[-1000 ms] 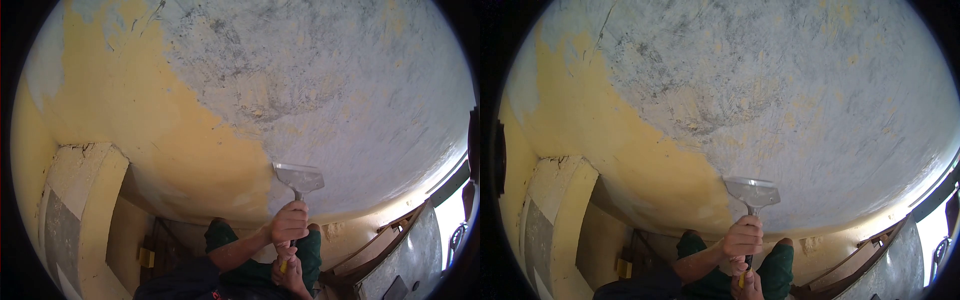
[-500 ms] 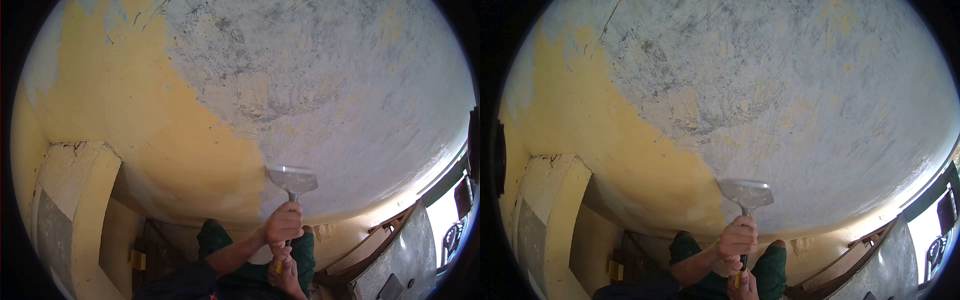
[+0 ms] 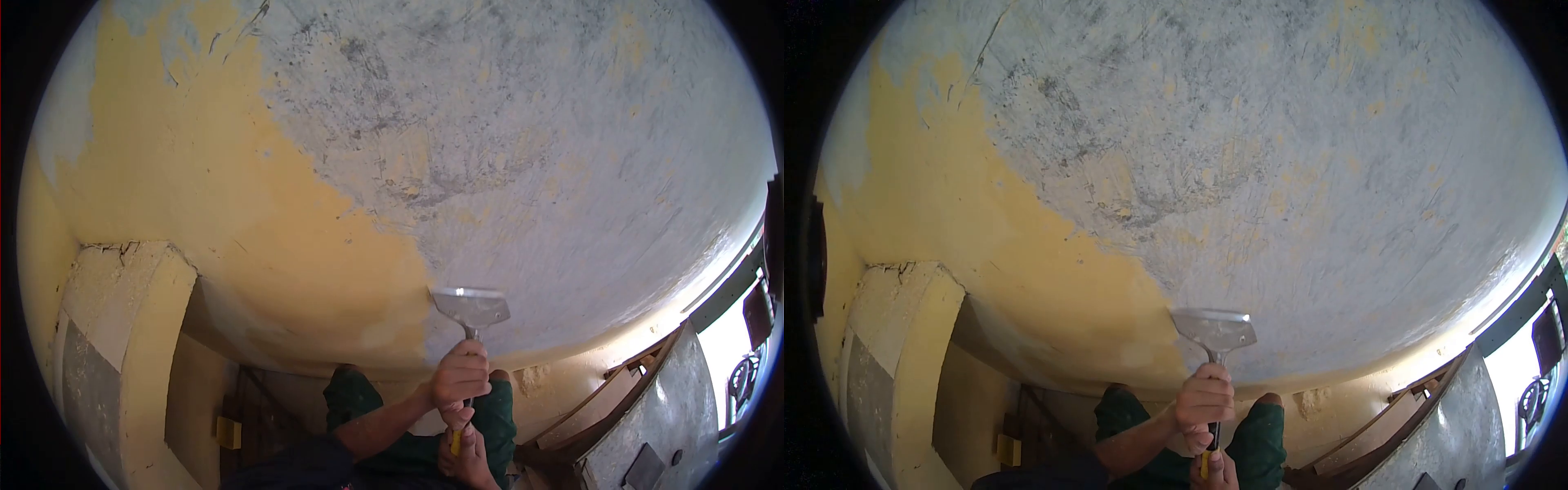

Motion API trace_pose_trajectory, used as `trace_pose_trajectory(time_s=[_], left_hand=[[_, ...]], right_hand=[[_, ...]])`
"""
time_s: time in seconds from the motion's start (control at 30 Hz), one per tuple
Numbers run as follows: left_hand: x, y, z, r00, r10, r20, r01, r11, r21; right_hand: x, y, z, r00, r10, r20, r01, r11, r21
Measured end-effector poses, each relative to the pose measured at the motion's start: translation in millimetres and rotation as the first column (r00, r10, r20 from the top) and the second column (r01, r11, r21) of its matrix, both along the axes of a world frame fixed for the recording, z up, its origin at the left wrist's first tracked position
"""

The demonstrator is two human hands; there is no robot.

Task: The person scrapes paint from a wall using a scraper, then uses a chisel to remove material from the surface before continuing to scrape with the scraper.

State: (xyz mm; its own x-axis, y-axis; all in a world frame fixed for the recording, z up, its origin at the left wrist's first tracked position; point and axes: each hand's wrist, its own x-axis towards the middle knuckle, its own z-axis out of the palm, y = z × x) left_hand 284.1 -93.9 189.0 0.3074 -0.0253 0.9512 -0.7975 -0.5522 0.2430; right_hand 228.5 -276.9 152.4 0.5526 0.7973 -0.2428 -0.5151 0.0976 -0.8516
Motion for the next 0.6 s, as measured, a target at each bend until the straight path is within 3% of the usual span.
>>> trace_pose_trajectory(time_s=[0.17,0.3,0.37,0.4,0.47,0.5,0.6], left_hand=[[5,8,46,0.996,0.037,0.080,-0.043,0.996,0.073],[-28,2,30,0.989,0.145,0.035,-0.148,0.982,0.115],[-54,2,12,0.984,0.180,-0.005,-0.177,0.973,0.150],[-64,4,3,0.974,0.219,-0.058,-0.210,0.968,0.138],[-86,7,-13,0.959,0.244,-0.145,-0.224,0.964,0.140],[-95,9,-19,0.928,0.307,-0.212,-0.277,0.947,0.162],[-112,11,-17,0.833,0.425,-0.355,-0.343,0.899,0.272]], right_hand=[[13,6,27,0.997,0.076,-0.015,-0.075,0.996,0.052],[4,-4,19,0.983,0.184,-0.014,-0.177,0.964,0.199],[-15,-5,36,0.963,0.123,0.241,-0.133,0.991,0.026],[-17,-4,33,0.968,0.109,0.228,-0.121,0.992,0.038],[-24,-11,28,0.928,0.245,0.282,-0.205,0.965,-0.162],[-23,-9,18,0.923,0.337,0.188,-0.292,0.928,-0.230],[-24,-9,5,0.878,0.425,0.220,-0.332,0.871,-0.361]])
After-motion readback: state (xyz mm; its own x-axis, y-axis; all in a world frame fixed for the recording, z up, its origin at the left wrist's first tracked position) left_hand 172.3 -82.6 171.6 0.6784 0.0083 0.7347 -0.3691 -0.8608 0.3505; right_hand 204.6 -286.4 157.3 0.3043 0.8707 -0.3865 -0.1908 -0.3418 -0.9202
